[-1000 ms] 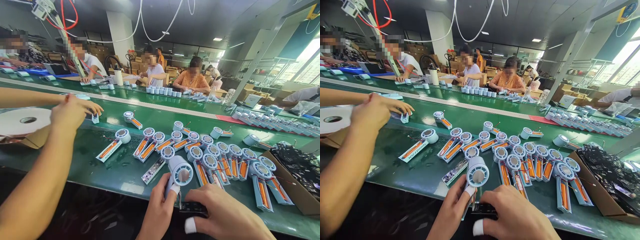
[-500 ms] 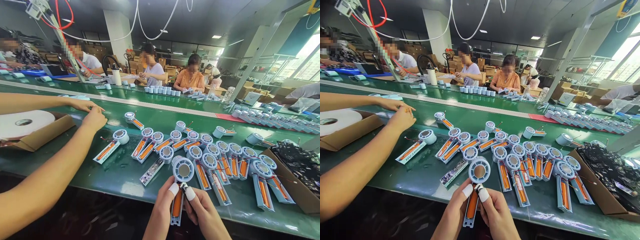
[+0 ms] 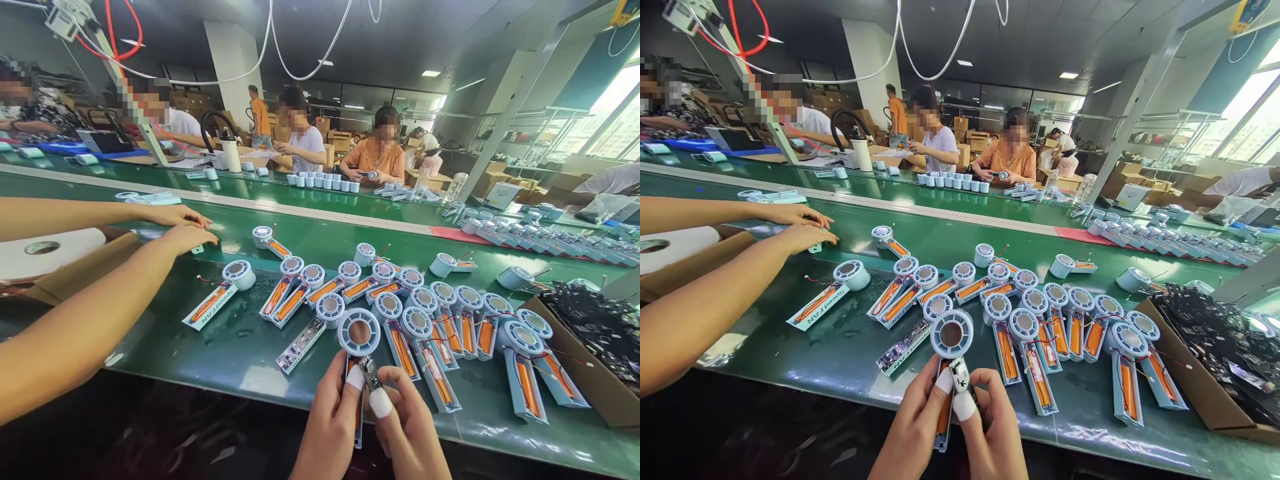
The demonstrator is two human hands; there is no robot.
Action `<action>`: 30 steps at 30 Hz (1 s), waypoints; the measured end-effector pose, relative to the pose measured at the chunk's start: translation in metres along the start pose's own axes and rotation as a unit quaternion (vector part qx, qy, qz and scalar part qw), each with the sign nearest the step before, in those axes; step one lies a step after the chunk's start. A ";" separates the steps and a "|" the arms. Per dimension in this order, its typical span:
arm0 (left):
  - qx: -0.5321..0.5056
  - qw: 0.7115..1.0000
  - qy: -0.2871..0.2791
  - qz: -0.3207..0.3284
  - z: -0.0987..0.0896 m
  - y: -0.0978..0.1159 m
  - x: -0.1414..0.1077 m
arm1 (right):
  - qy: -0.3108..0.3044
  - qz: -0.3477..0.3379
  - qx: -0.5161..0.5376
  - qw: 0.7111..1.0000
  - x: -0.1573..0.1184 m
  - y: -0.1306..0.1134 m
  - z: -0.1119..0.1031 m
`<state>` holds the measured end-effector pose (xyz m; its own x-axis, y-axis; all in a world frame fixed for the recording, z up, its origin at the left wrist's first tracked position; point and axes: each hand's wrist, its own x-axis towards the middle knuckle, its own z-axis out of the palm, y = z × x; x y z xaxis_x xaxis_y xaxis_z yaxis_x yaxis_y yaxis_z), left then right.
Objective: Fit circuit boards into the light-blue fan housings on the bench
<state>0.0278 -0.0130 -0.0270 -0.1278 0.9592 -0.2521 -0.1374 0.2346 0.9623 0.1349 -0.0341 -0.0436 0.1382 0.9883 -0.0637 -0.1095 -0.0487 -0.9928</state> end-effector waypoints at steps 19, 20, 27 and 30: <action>0.017 0.999 0.023 -0.022 0.003 -0.009 0.012 | 0.096 -0.281 -0.271 0.916 -0.006 0.040 -0.003; 0.018 0.999 0.034 -0.018 0.004 -0.012 0.012 | 0.097 -0.279 -0.275 0.915 -0.005 0.040 -0.003; -0.038 0.997 0.031 -0.063 0.012 -0.012 0.001 | 0.093 -0.251 -0.299 0.916 0.001 0.032 -0.001; -0.050 0.997 0.023 -0.053 0.016 -0.010 -0.004 | 0.091 -0.238 -0.332 0.908 0.000 0.030 0.000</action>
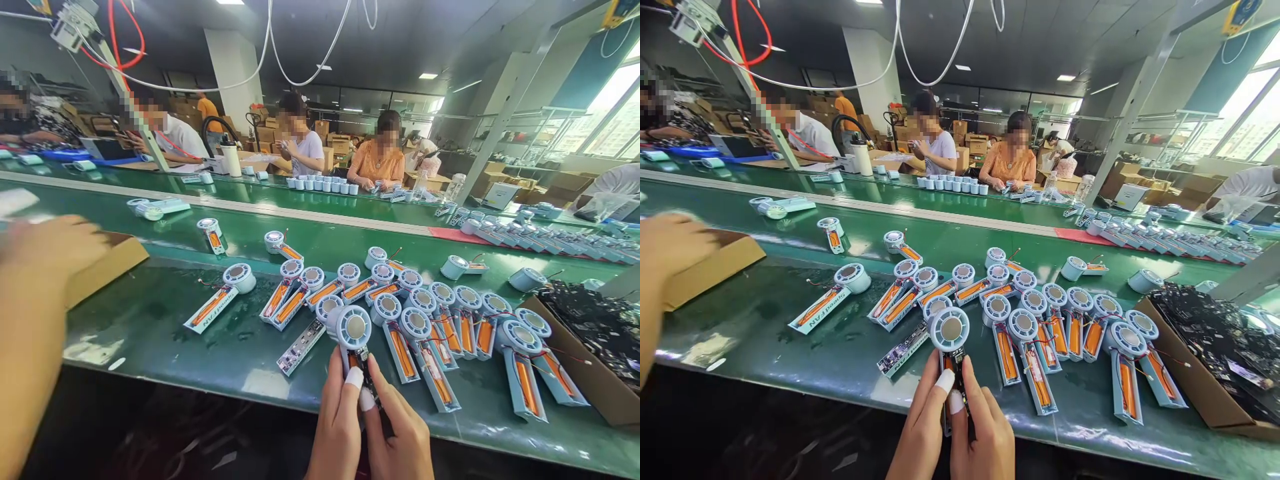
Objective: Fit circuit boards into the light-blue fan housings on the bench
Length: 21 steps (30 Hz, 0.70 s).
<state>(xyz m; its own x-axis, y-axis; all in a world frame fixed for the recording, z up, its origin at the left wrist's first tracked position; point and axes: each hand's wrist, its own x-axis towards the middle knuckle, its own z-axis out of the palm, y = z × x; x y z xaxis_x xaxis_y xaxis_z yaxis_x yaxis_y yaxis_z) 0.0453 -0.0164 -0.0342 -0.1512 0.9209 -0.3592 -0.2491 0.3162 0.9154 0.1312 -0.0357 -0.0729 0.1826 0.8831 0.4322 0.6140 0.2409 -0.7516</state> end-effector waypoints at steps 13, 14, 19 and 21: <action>0.041 0.997 -0.011 0.058 -0.002 -0.006 -0.002 | -0.080 -0.114 -0.177 0.974 0.002 -0.002 -0.012; 0.041 0.997 -0.015 0.058 -0.003 -0.005 -0.001 | -0.088 -0.120 -0.189 0.971 0.004 -0.002 -0.015; 0.036 0.998 -0.003 0.042 -0.002 -0.004 0.000 | -0.167 -0.166 -0.197 0.952 0.014 0.003 -0.031; 0.033 0.999 -0.007 0.036 -0.002 -0.006 0.003 | -0.180 -0.177 -0.213 0.944 0.015 0.004 -0.034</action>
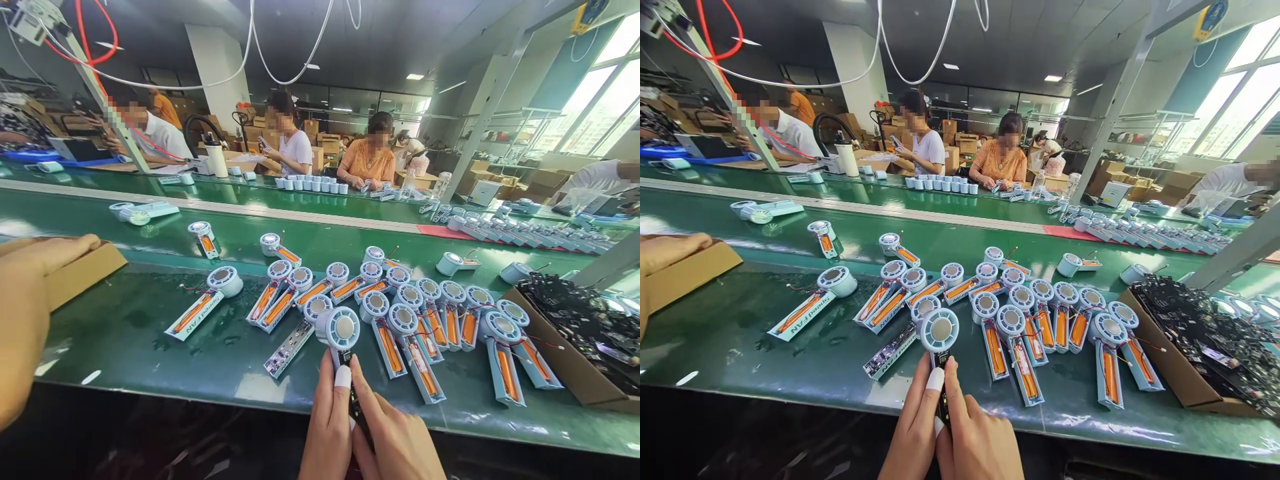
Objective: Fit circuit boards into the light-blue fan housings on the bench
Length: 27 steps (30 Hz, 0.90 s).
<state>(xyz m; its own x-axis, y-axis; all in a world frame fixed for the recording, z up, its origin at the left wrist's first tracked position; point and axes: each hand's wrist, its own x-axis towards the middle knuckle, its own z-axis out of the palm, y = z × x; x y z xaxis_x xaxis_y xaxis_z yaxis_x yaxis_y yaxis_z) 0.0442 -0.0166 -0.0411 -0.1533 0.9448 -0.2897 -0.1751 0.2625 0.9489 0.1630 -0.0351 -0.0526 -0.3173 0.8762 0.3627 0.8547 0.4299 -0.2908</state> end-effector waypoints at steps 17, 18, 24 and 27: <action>0.107 0.992 -0.068 0.008 -0.008 0.019 0.021 | 0.041 -0.003 -0.039 0.998 0.009 0.002 0.018; 0.138 0.986 -0.089 0.028 -0.011 0.025 0.022 | 0.046 0.001 -0.041 0.998 0.009 0.004 0.017; 0.329 0.904 0.022 0.272 -0.047 0.045 0.035 | 0.094 0.008 -0.112 0.989 0.013 0.013 0.015; 0.345 0.834 0.164 0.398 -0.069 0.037 0.046 | 0.110 -0.011 -0.129 0.985 0.015 0.010 0.019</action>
